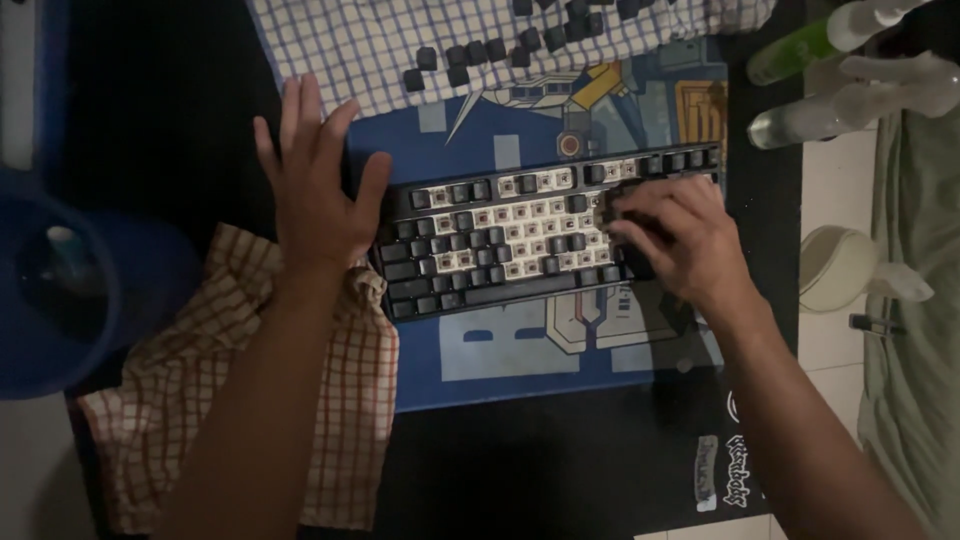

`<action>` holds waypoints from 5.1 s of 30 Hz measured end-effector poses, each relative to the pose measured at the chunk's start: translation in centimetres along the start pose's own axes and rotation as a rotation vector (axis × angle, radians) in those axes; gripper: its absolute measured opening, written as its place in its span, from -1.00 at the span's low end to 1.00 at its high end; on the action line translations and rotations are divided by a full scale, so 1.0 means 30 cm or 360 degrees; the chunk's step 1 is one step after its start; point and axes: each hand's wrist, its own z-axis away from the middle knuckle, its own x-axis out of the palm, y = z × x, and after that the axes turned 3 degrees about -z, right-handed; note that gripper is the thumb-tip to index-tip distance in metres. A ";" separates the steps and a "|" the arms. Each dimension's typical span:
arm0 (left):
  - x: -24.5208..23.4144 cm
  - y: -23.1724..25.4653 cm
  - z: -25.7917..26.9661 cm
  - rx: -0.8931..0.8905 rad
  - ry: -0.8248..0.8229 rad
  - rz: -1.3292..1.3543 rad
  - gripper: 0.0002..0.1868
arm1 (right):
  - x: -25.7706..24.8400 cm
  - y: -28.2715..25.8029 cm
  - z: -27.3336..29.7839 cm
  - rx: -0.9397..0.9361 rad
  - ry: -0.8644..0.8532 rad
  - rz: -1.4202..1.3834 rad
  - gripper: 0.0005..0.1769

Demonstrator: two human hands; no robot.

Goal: Reassembling keycaps onto a mechanical keyboard.

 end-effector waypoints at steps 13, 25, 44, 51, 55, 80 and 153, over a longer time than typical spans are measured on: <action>0.019 -0.016 0.007 0.0070 0.0079 0.0034 -0.43 | 0.009 -0.001 0.005 0.0196 -0.0061 -0.0012 -0.70; 0.044 -0.046 0.021 0.0151 0.0108 0.0007 -0.42 | -0.046 -0.036 -0.007 0.0250 -0.0052 -0.0120 -0.79; 0.020 -0.018 0.004 0.0108 0.0090 -0.0047 -0.37 | -0.069 -0.020 -0.047 0.0275 0.0168 -0.0168 -0.69; 0.012 -0.003 0.010 0.0007 -0.0015 -0.0005 -0.37 | -0.053 0.021 -0.150 0.0187 0.0074 -0.0224 -0.69; -0.013 0.027 -0.020 -0.0075 -0.0055 -0.0041 -0.36 | -0.052 0.066 -0.230 -0.0044 0.0118 -0.0104 -0.65; -0.019 0.034 -0.047 -0.0186 -0.0144 -0.0111 -0.26 | 0.132 0.325 -0.617 -0.0198 0.0211 0.0082 -0.68; -0.001 0.015 -0.014 -0.0133 0.0012 0.0125 -0.31 | 0.230 -0.250 -0.444 0.0311 -0.0430 -0.0413 -0.77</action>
